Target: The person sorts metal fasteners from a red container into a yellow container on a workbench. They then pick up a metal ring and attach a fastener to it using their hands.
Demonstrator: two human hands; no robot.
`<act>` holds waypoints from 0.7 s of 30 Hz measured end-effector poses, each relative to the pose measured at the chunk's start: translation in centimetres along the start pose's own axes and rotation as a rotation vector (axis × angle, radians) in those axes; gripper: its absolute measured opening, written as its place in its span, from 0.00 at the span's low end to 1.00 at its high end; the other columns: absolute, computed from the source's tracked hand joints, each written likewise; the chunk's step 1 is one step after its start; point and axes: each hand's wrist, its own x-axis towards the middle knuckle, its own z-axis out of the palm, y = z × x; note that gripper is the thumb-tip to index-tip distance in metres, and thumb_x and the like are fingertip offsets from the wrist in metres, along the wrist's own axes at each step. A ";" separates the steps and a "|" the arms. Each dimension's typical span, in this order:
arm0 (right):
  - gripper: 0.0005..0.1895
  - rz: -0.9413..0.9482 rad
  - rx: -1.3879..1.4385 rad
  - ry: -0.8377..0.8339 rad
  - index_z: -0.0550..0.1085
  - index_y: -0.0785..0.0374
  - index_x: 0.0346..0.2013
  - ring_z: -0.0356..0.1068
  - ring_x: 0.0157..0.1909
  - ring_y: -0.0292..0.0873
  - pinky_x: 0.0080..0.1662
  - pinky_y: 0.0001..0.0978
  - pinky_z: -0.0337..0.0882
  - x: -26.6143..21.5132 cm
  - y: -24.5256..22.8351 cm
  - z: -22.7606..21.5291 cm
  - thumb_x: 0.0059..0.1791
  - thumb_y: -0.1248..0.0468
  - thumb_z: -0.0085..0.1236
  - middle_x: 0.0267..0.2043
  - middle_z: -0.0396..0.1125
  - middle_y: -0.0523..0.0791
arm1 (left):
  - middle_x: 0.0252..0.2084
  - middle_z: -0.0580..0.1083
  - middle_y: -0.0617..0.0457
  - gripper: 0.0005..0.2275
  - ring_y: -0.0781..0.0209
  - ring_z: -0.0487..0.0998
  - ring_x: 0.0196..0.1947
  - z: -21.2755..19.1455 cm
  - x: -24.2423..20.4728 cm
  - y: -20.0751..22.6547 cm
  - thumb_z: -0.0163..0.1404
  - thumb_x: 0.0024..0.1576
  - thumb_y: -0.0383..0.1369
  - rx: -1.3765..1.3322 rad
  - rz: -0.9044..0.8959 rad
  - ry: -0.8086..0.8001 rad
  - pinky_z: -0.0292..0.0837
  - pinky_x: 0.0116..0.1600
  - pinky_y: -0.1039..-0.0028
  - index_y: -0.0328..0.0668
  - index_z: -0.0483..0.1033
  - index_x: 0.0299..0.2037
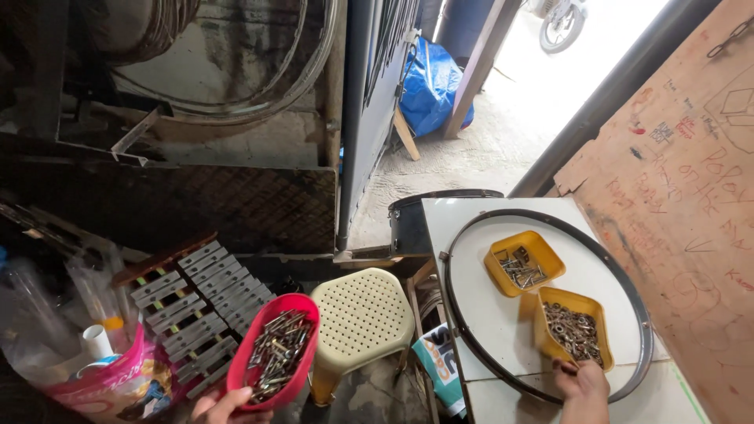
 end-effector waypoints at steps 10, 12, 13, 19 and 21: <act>0.06 0.136 -0.082 -0.442 0.57 0.52 0.29 0.55 0.28 0.33 0.33 0.23 0.55 -7.5 2.5 -4.9 0.45 0.68 0.35 0.25 0.50 0.40 | 0.32 0.77 0.21 0.15 0.31 0.77 0.25 3.5 4.9 5.2 0.51 0.54 0.25 -0.601 -0.928 -0.514 0.77 0.30 0.50 0.15 0.75 0.48; 0.04 0.286 -0.170 -0.522 0.59 0.52 0.32 0.59 0.31 0.27 0.24 0.11 0.44 -9.9 3.8 -3.6 0.48 0.66 0.34 0.29 0.54 0.39 | 0.31 0.78 0.24 0.14 0.35 0.79 0.25 2.9 4.9 6.0 0.52 0.55 0.26 -0.641 -0.884 -0.499 0.77 0.29 0.54 0.16 0.76 0.46; 0.10 0.226 -0.103 -0.569 0.61 0.51 0.39 0.53 0.26 0.28 0.27 0.15 0.51 -11.5 4.8 -2.8 0.46 0.68 0.35 0.27 0.50 0.36 | 0.30 0.78 0.24 0.14 0.34 0.79 0.26 2.4 5.2 6.6 0.52 0.54 0.26 -0.629 -0.889 -0.494 0.78 0.30 0.53 0.16 0.77 0.44; 0.18 0.462 -0.115 -0.664 0.62 0.49 0.39 0.55 0.28 0.34 0.29 0.26 0.54 -11.5 13.8 3.6 0.35 0.66 0.44 0.35 0.57 0.39 | 0.31 0.78 0.26 0.12 0.35 0.81 0.27 -2.2 7.6 6.6 0.53 0.53 0.27 -0.697 -0.822 -0.321 0.80 0.32 0.55 0.19 0.77 0.40; 0.15 0.655 -0.105 -0.919 0.60 0.43 0.26 0.44 0.20 0.30 0.27 0.24 0.52 -11.4 17.2 5.8 0.32 0.68 0.48 0.20 0.43 0.30 | 0.31 0.78 0.29 0.10 0.36 0.81 0.27 -4.4 8.2 5.9 0.53 0.54 0.27 -0.719 -0.792 -0.227 0.80 0.31 0.57 0.21 0.76 0.38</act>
